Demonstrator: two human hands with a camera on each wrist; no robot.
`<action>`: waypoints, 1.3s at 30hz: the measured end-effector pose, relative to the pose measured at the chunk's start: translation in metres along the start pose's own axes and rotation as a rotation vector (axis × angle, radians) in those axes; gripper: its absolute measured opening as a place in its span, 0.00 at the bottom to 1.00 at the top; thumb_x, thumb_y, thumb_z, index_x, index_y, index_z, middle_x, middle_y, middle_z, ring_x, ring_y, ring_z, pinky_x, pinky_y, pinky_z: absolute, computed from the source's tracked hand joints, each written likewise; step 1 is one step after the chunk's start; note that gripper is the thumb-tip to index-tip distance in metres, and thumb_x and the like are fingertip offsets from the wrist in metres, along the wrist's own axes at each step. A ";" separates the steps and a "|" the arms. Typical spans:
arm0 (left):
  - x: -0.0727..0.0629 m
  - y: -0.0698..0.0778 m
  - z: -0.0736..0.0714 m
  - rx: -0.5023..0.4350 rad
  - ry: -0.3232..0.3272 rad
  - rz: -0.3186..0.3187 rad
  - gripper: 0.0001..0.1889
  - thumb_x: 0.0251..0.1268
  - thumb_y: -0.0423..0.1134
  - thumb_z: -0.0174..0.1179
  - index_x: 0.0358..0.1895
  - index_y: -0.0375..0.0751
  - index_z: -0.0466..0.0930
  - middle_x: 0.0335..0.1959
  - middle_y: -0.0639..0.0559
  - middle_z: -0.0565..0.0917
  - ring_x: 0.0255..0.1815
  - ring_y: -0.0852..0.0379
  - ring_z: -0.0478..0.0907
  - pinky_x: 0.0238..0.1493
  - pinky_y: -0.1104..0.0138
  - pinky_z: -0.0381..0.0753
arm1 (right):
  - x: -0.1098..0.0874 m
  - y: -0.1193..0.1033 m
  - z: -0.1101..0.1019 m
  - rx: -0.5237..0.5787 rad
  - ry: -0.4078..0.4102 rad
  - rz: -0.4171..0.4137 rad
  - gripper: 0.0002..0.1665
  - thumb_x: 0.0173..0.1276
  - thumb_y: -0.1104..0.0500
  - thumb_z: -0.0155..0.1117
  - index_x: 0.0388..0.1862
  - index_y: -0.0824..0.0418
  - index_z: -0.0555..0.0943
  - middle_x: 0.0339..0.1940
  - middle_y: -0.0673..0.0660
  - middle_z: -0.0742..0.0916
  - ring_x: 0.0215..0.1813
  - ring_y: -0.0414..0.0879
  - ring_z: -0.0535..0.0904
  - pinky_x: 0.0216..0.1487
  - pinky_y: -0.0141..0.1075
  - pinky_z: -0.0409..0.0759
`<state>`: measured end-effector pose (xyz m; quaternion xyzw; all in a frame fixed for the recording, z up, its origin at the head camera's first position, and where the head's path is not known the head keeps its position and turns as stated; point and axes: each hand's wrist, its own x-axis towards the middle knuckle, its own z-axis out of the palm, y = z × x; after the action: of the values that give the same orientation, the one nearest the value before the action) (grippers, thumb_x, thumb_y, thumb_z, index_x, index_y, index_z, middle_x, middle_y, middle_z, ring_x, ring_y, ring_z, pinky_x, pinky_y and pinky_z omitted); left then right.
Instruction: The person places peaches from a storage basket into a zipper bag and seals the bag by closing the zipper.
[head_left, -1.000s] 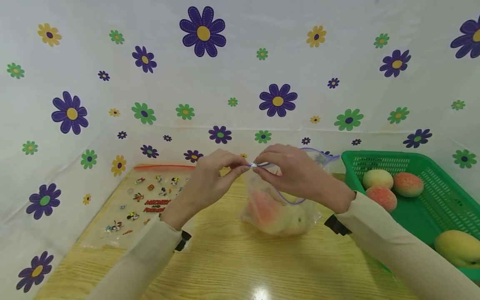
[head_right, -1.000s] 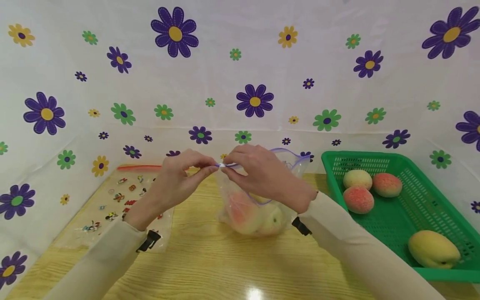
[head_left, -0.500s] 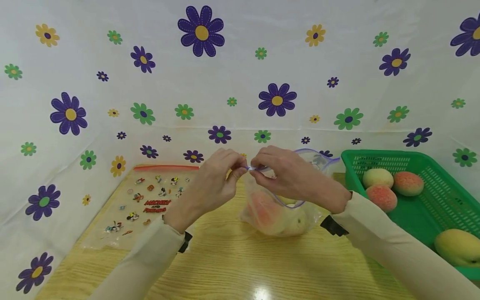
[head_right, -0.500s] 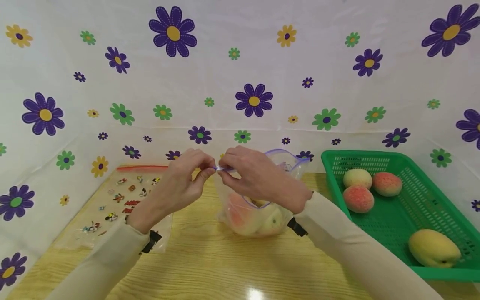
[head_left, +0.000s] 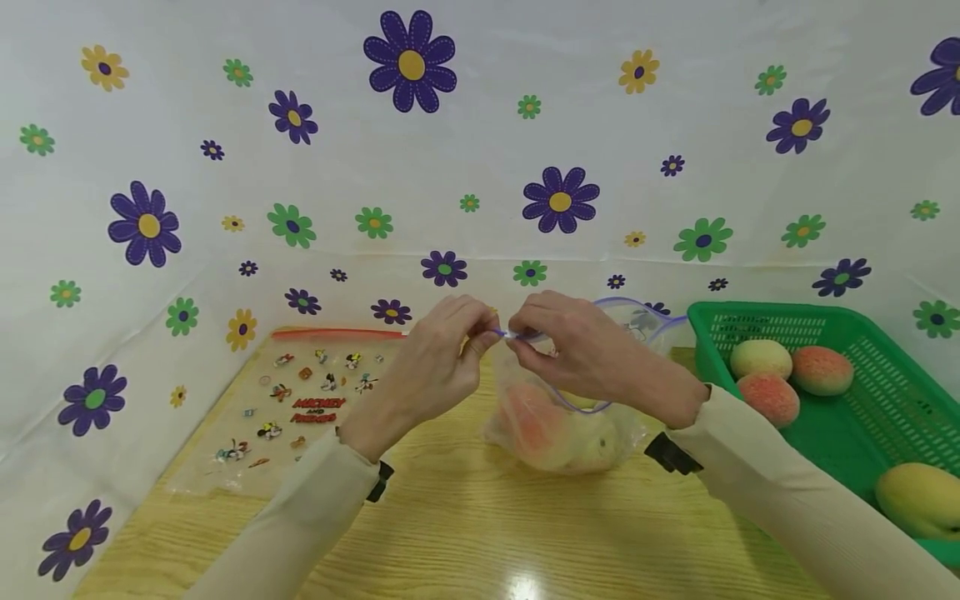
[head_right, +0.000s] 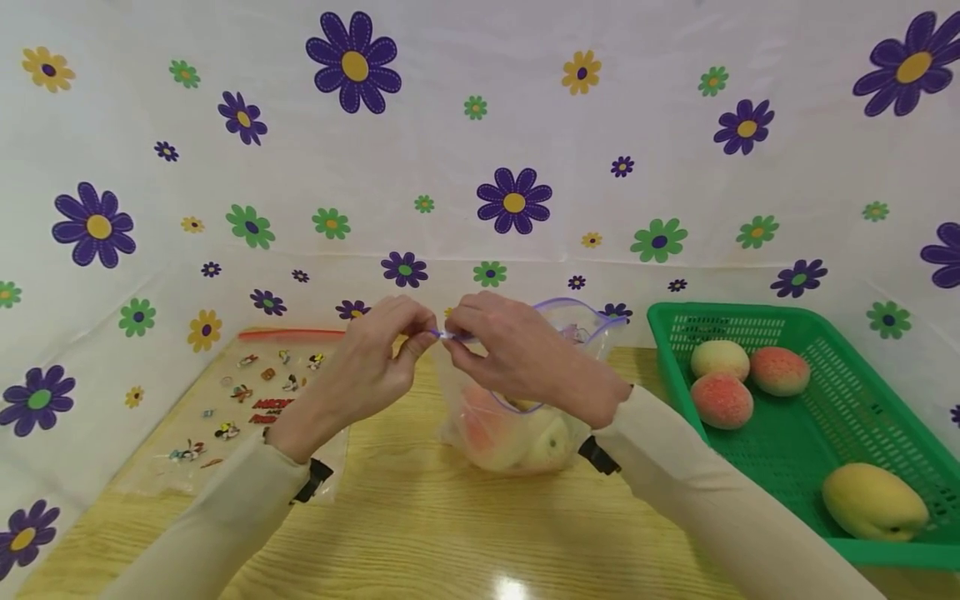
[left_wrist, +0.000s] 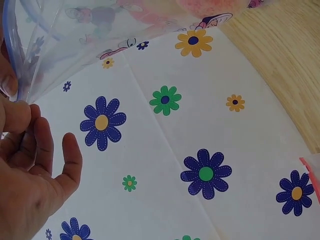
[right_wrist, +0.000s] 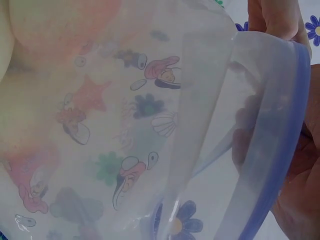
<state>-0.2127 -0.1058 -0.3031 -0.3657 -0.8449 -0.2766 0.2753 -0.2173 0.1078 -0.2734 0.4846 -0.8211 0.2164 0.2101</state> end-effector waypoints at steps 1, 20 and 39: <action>0.000 0.000 0.000 0.001 -0.001 0.000 0.03 0.73 0.29 0.59 0.37 0.38 0.77 0.31 0.49 0.78 0.35 0.55 0.72 0.37 0.66 0.76 | 0.000 0.000 0.000 -0.001 -0.003 0.005 0.02 0.68 0.68 0.67 0.38 0.64 0.83 0.34 0.54 0.86 0.37 0.45 0.82 0.39 0.35 0.85; -0.004 -0.008 -0.004 -0.161 -0.048 -0.010 0.02 0.73 0.31 0.61 0.43 0.36 0.81 0.37 0.49 0.82 0.40 0.59 0.78 0.46 0.66 0.86 | -0.001 0.004 -0.004 0.026 -0.044 0.044 0.04 0.69 0.66 0.68 0.41 0.65 0.85 0.37 0.56 0.89 0.40 0.45 0.87 0.44 0.36 0.88; 0.002 -0.011 0.001 -0.240 0.006 -0.142 0.06 0.74 0.37 0.62 0.47 0.40 0.85 0.39 0.51 0.86 0.39 0.59 0.80 0.43 0.64 0.84 | 0.014 0.014 -0.017 0.054 -0.150 0.129 0.04 0.73 0.64 0.65 0.40 0.64 0.86 0.32 0.54 0.87 0.34 0.42 0.78 0.38 0.39 0.84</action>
<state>-0.2225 -0.1106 -0.3048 -0.3345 -0.8287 -0.3955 0.2122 -0.2334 0.1133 -0.2543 0.4511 -0.8578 0.2147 0.1207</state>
